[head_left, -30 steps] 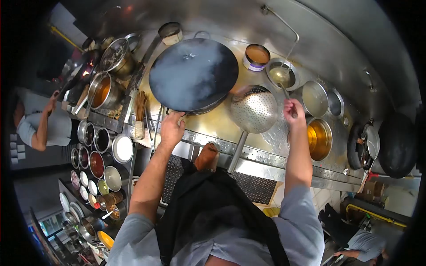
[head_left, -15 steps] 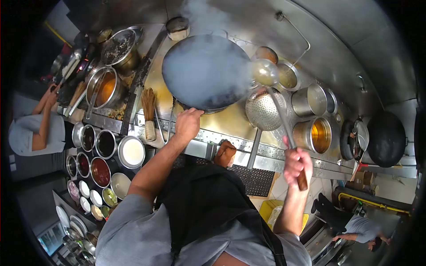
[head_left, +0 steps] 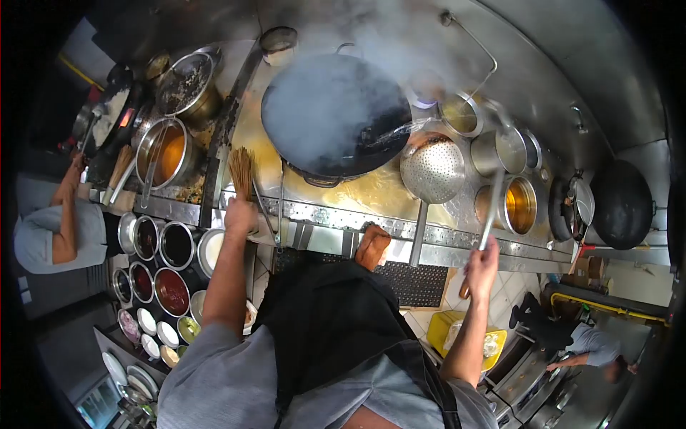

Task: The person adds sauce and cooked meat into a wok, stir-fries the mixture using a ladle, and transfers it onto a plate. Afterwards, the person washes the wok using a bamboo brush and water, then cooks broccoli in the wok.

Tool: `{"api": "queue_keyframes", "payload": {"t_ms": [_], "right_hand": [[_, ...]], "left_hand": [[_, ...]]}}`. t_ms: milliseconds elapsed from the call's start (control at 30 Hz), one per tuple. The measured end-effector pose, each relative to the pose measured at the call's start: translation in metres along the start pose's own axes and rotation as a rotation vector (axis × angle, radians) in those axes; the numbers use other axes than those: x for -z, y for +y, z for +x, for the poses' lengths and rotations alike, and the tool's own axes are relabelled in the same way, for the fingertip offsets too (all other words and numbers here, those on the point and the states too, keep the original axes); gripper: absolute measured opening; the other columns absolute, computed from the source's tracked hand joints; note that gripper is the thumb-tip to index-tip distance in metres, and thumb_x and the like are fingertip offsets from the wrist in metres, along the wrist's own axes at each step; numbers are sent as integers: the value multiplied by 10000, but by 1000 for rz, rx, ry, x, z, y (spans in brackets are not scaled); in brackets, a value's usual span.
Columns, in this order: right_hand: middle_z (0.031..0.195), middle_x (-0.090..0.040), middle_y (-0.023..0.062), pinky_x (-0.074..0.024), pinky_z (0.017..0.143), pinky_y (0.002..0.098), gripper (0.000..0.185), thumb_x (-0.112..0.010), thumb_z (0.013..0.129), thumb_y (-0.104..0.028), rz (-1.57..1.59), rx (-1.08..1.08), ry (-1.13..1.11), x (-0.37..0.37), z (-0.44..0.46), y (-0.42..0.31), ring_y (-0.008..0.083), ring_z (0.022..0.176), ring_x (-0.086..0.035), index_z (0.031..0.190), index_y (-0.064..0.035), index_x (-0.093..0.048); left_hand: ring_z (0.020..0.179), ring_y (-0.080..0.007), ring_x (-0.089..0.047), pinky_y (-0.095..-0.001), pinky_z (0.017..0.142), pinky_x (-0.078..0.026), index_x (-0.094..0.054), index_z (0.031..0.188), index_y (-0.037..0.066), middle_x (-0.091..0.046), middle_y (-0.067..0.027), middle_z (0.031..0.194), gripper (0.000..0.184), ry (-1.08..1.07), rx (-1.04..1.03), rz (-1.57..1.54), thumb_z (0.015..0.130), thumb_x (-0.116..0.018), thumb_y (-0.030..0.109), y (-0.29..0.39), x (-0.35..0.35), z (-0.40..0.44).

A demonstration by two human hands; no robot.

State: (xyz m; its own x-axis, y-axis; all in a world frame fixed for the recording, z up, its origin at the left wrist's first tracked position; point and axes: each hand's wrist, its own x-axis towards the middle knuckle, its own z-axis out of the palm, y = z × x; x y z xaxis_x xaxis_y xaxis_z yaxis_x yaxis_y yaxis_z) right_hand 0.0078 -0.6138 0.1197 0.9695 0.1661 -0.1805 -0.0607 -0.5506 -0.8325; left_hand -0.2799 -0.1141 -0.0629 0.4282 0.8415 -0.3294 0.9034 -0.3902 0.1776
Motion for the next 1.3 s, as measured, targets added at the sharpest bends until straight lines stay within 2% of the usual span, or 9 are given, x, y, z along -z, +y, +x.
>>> {"api": "queue_keyframes", "payload": {"t_ms": [200, 467, 567, 700, 733, 867, 1033, 1167, 1300], "right_hand": [[722, -597, 97, -454, 437, 359, 460, -560, 941, -71, -185, -153, 440, 62, 111, 129, 175, 497, -560, 1376, 3, -431], [670, -572, 74, -515, 503, 384, 163, -602, 918, -115, 15, -283, 304, 104, 170, 196, 243, 525, -589, 1027, -24, -522], [860, -664, 212, -504, 818, 505, 276, -644, 837, -73, -917, 176, 941, 52, 142, 95, 456, 835, -646, 1087, 25, -578], [1149, -665, 171, -498, 908, 411, 400, -695, 873, -103, -201, 392, 52, -138, 85, -10, 284, 1033, -643, 1254, -14, -615], [1177, -652, 200, -494, 924, 434, 404, -694, 864, -126, -469, 848, -94, -176, 50, -60, 338, 1087, -627, 1243, -10, -620], [1076, -666, 219, -472, 952, 472, 393, -701, 852, -218, -333, 722, -561, -318, 8, -98, 378, 1041, -630, 1166, 6, -622], [881, -713, 160, -511, 876, 470, 230, -647, 859, -230, -595, 755, -537, -340, 20, -92, 345, 884, -699, 967, -29, -680], [820, -724, 188, -540, 791, 496, 197, -562, 852, -163, -689, 718, -597, -333, 21, -102, 359, 788, -724, 890, -20, -693], [861, -725, 232, -553, 760, 492, 194, -553, 841, -147, -683, 689, -582, -334, 19, -101, 364, 794, -731, 872, -15, -691]], "left_hand": [[1078, -448, -648, -511, 945, -508, -3, 1581, 26, -643, -311, 1198, 1025, -258, 136, -84, 838, -629, 352, -21, -36, -4], [908, -279, -665, -384, 882, -529, -384, 1475, 40, -659, -172, 1150, 665, 392, -175, -859, 860, -599, 174, 18, 49, -51], [891, -264, -677, -359, 872, -537, -468, 1477, 115, -685, -144, 1133, 666, -47, -84, -855, 831, -619, 170, 81, 170, -68], [1011, -354, -689, -400, 892, -538, -569, 1394, 158, -695, -200, 1150, 598, -91, -615, -229, 820, -692, 271, 150, 192, -23], [1036, -392, -679, -428, 900, -539, -580, 1378, 171, -688, -220, 1156, 587, -181, -677, -66, 820, -712, 298, 170, 187, -7], [875, -377, -713, -449, 750, -572, -667, 1199, 180, -731, -180, 986, 484, -108, -758, 237, 776, -752, 397, 220, 98, 131], [587, -223, -670, -353, 574, -565, -681, 1138, 199, -700, -96, 743, 368, -465, -530, -157, 790, -719, 314, 274, 100, 89], [1077, -335, -679, -446, 969, -521, -638, 1303, 247, -719, -138, 1127, 567, -210, -838, 301, 752, -747, 325, 189, 130, 82], [1006, -338, -697, -466, 872, -553, -621, 1291, 248, -731, -132, 1056, 491, -10, -632, 210, 825, -724, 363, 216, 139, 156]]}}
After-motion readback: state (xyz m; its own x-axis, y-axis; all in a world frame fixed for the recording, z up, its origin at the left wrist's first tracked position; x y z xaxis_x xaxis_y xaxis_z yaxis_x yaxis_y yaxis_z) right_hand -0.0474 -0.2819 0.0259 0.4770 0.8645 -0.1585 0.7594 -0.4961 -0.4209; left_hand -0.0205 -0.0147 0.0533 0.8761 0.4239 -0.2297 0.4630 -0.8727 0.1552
